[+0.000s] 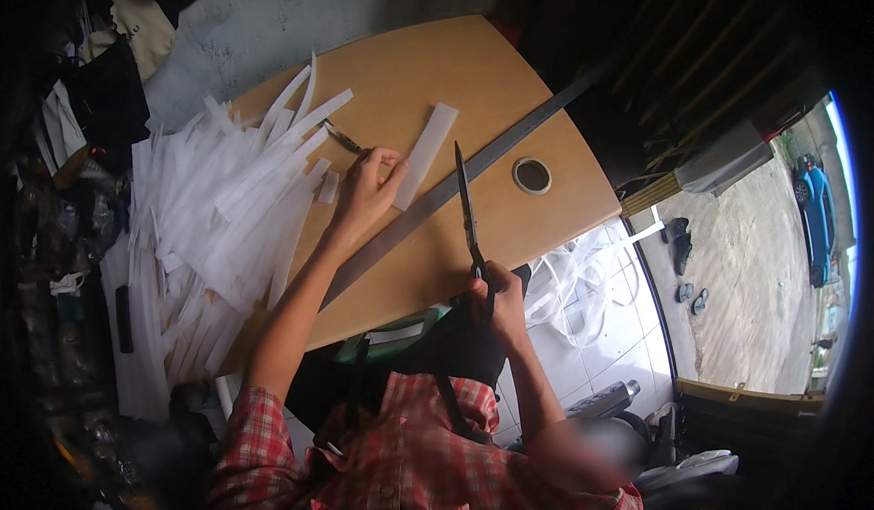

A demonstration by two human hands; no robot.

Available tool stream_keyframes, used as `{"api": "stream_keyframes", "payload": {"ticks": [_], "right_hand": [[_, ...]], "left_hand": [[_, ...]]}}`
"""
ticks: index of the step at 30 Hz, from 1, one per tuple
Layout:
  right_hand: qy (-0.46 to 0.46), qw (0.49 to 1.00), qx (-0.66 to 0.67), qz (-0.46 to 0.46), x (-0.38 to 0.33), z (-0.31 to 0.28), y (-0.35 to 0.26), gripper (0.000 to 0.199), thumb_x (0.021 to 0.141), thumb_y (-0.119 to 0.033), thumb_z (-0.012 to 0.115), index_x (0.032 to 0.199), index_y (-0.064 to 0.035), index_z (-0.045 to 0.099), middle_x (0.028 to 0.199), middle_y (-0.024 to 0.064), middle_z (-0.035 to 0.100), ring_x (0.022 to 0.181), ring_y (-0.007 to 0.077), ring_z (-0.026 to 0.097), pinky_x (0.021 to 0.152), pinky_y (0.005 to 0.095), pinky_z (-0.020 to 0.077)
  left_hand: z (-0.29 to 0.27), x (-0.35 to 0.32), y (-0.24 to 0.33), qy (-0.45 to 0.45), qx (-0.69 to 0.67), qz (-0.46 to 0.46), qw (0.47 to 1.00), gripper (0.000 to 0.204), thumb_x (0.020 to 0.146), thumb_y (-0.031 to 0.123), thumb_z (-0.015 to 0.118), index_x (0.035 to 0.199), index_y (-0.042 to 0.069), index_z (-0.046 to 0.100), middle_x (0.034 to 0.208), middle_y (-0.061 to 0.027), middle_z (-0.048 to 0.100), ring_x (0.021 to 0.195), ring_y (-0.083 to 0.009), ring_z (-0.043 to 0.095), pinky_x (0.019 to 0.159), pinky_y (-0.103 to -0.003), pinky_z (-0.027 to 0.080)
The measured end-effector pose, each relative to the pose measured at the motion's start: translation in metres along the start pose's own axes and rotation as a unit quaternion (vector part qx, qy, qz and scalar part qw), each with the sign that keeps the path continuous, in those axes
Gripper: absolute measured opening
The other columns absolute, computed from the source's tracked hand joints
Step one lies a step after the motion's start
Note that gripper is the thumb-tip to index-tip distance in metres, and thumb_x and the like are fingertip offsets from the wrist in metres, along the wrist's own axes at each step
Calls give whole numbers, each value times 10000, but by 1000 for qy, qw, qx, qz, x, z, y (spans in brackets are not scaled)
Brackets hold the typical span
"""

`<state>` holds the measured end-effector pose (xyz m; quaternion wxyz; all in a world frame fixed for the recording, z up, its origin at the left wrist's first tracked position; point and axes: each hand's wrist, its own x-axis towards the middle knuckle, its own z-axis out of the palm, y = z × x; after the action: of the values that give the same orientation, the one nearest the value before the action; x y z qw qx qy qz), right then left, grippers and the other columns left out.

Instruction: The person uses shears to cut long white foam strips into shorter pieces on a wooden workbench. The cut pieces are gathered into a growing pile on the left side of the table.

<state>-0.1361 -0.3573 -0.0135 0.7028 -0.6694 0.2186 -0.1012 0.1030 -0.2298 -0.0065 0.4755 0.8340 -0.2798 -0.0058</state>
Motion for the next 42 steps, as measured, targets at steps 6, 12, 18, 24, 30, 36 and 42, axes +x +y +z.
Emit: {"api": "stream_keyframes", "payload": {"ticks": [6, 12, 18, 24, 30, 36, 42], "right_hand": [[-7, 1000, -1, 2, -3, -1, 2, 680, 723, -665, 743, 798, -31, 510, 528, -13, 478, 415, 85, 482, 398, 232, 329], [-62, 995, -80, 7, -21, 1, -4, 945, 707, -910, 463, 954, 0, 532, 699, 39, 536, 573, 117, 574, 518, 261, 420], [-120, 980, -157, 9, -42, 21, -18, 965, 678, -941, 429, 907, -6, 498, 657, 32, 496, 561, 138, 557, 529, 282, 417], [-147, 972, -181, 23, -42, 47, -28, 995, 650, -953, 438, 910, 6, 489, 669, 43, 468, 565, 138, 547, 530, 290, 418], [-142, 968, -207, -4, -35, 50, -9, 958, 718, -882, 494, 951, 48, 499, 711, 124, 521, 605, 206, 554, 573, 343, 433], [-137, 971, -194, 19, -36, 52, -15, 876, 758, -817, 565, 903, 45, 508, 699, 134, 535, 626, 182, 538, 587, 346, 437], [-94, 974, -205, 13, -41, 55, -16, 806, 741, -753, 666, 845, 41, 568, 687, 100, 595, 643, 133, 564, 574, 324, 453]], "left_hand": [[34, 7, -22, -33, 104, 15, 994, 342, 807, 222, 757, 974, -5, 563, 958, -196, 599, 1016, -359, 571, 857, -431, 464], [11, 16, -13, -42, -177, -116, 977, 299, 1035, 264, 469, 853, 26, 465, 727, -59, 518, 389, -152, 481, 344, -293, 369], [-8, -15, 13, 29, -423, -115, 898, 292, 1044, 263, 460, 889, 21, 510, 713, -58, 534, 503, -182, 619, 444, -292, 518], [-6, -32, -1, 125, -293, -72, 945, 311, 1009, 270, 573, 812, 34, 524, 627, 26, 506, 543, -36, 445, 447, -242, 437], [1, -50, 1, 123, -322, -113, 932, 381, 992, 247, 608, 733, 9, 461, 562, -46, 487, 499, -97, 442, 464, -332, 374], [2, -57, 0, 109, -276, -117, 948, 331, 995, 226, 593, 783, -1, 478, 587, -123, 535, 470, -184, 461, 478, -341, 383], [3, -58, 1, 106, -285, -100, 947, 300, 1014, 239, 551, 832, 6, 502, 620, -123, 572, 484, -183, 512, 485, -338, 389]]}}
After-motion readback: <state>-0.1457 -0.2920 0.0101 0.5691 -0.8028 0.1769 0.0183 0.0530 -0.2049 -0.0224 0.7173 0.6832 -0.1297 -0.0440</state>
